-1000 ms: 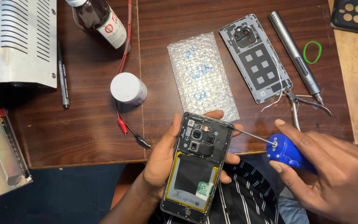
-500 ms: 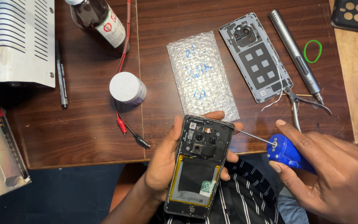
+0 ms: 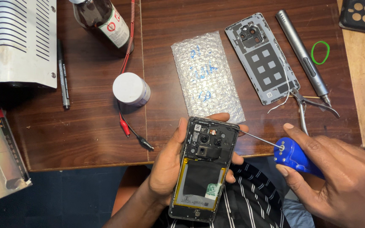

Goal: The person holds a disassembled smartphone in one hand and uses a blue electric screwdriver to unscrew screws from its frame, repositioning the phone repeatedly to reach different screws. The phone's back cover and mid-frame lie on the workbench beside a bottle of liquid, pliers, and a marker.

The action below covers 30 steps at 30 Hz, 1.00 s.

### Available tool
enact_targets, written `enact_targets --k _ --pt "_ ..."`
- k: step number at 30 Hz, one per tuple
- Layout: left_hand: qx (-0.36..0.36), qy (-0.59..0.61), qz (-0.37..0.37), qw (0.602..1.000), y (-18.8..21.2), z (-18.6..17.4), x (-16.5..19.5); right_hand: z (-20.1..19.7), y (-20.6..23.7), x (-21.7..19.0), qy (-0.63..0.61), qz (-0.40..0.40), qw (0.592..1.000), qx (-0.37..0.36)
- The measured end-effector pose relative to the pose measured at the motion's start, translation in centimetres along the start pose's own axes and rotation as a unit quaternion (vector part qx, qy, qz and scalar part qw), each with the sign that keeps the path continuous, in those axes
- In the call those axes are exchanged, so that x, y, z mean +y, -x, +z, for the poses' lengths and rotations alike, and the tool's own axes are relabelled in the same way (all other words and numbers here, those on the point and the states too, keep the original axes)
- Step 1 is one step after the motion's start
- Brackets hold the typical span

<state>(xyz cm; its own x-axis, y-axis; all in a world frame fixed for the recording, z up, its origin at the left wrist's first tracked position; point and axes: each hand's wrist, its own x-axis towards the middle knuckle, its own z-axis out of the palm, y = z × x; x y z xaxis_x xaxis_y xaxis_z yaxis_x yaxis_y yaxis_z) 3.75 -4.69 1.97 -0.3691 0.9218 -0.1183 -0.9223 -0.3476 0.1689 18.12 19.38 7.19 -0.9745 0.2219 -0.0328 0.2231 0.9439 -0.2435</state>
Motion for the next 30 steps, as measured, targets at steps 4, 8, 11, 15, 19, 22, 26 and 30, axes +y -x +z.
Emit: enact_targets --k 4,8,11,15,19,22,26,30 --pt "0.008 -0.009 -0.001 1.0 0.06 0.01 -0.02 -0.01 0.14 0.09 0.001 -0.008 1.0 0.013" --pt "-0.005 -0.011 0.002 1.0 0.03 -0.01 0.05 0.02 0.16 0.1 0.0 -0.022 1.0 0.011" --pt "0.001 -0.017 0.004 1.0 -0.05 -0.03 0.12 0.14 0.17 0.05 -0.006 -0.035 0.999 0.014" --pt "0.003 -0.015 -0.002 1.0 -0.12 -0.04 0.13 0.22 0.24 0.03 0.007 0.004 1.0 0.0" --pt "-0.009 -0.005 -0.004 1.0 -0.18 -0.06 0.09 0.23 0.21 0.08 0.003 0.001 1.0 0.003" --pt "-0.002 -0.002 -0.002 1.0 -0.18 -0.05 0.01 0.18 0.16 0.07 0.005 -0.012 1.0 0.006" --pt "0.009 -0.015 -0.004 1.0 -0.18 -0.07 0.04 0.12 0.11 -0.05 0.009 -0.024 1.0 0.014" --pt "0.0 -0.015 -0.005 1.0 -0.06 -0.11 0.07 0.07 0.11 -0.19 0.002 -0.009 1.0 0.024"
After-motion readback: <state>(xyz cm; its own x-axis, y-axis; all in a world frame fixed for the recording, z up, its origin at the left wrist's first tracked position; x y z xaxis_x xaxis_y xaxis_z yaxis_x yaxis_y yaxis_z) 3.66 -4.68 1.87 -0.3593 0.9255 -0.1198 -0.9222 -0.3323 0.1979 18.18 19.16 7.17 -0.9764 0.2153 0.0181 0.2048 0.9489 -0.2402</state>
